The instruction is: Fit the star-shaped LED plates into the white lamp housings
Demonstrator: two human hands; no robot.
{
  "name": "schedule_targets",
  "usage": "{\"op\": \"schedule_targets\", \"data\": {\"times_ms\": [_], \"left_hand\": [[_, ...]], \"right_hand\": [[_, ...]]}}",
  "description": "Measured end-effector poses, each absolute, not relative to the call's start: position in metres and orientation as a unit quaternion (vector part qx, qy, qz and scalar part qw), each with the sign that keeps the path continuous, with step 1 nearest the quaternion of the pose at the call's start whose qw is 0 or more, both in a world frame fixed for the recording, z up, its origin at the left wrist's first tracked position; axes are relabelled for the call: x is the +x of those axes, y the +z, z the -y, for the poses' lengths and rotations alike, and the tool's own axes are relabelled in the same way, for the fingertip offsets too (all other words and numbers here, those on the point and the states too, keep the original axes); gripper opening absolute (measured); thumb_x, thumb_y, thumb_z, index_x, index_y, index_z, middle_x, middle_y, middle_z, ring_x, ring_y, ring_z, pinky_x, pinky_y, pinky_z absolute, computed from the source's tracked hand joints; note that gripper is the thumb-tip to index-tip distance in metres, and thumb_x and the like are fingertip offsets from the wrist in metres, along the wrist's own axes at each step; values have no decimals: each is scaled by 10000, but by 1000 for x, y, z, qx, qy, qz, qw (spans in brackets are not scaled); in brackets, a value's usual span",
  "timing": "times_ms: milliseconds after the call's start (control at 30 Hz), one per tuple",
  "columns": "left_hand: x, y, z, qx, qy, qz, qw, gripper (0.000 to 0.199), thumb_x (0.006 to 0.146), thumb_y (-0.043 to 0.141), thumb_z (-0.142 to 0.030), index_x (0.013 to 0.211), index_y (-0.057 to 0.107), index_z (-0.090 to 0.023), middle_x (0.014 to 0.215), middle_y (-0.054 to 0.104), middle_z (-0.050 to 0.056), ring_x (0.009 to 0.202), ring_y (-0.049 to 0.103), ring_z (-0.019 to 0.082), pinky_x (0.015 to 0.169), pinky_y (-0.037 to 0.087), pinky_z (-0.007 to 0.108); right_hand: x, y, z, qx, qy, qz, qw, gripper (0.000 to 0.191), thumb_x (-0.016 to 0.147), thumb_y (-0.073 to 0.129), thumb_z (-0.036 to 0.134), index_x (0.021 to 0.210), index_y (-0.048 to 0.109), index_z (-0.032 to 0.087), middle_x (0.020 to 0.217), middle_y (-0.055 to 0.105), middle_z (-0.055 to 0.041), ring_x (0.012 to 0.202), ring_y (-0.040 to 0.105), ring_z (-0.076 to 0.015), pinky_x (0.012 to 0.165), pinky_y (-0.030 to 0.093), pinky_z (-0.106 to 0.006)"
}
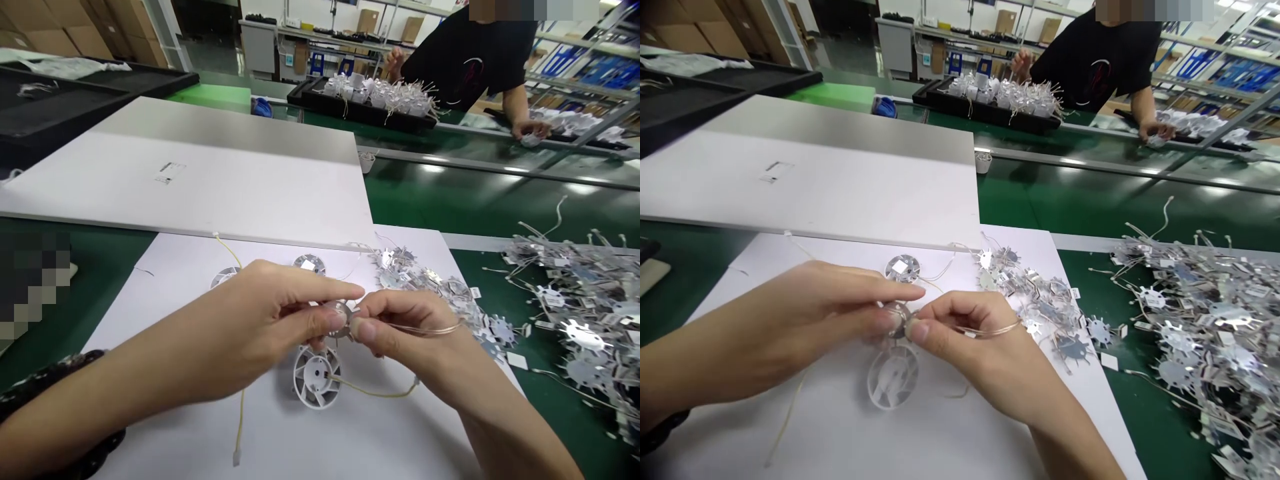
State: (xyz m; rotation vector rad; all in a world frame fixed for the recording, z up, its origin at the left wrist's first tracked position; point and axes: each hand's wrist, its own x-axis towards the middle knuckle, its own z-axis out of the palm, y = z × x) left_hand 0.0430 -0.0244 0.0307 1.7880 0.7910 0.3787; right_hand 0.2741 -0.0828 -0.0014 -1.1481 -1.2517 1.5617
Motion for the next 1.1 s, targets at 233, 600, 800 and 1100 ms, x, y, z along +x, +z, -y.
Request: {"op": "schedule_targets", "data": {"times_ms": [233,600,800,1100], "left_hand": [[28,15,52,887,103,-255,370,537,973,720,-109,1421,583,-371,1099,728,-39,859,703,182,728,477,283],[26,-3,50,918,27,-227,324,557,842,959,-161,1284,637,-264,1225,725,17,1018,717,271,859,482,370],[22,-8,52,920,72,-231,307,557,866,979,-285,1281,610,-322,1253,724,-48,1032,727,235,875,477,367],[23,-25,61,937,138,-236,218,623,756,1047,-314,1173,585,-300,1097,736,-72,864,720,231,792,503,392]], "right_hand": [[280,4,93,-523,600,547,260,318,954,824,442,741,708,237,695,613,34,635,507,-135,555,378,-229],[275,-1,99,-541,538,631,142,302,956,697,397,705,640,239,682,632,15,610,531,-153,542,357,-264],[273,9,94,-562,550,613,74,277,959,725,336,715,655,225,707,649,32,646,556,-143,586,395,-253],[273,8,91,-558,559,610,65,284,993,730,324,738,665,220,715,660,54,665,556,-125,597,390,-247]]}}
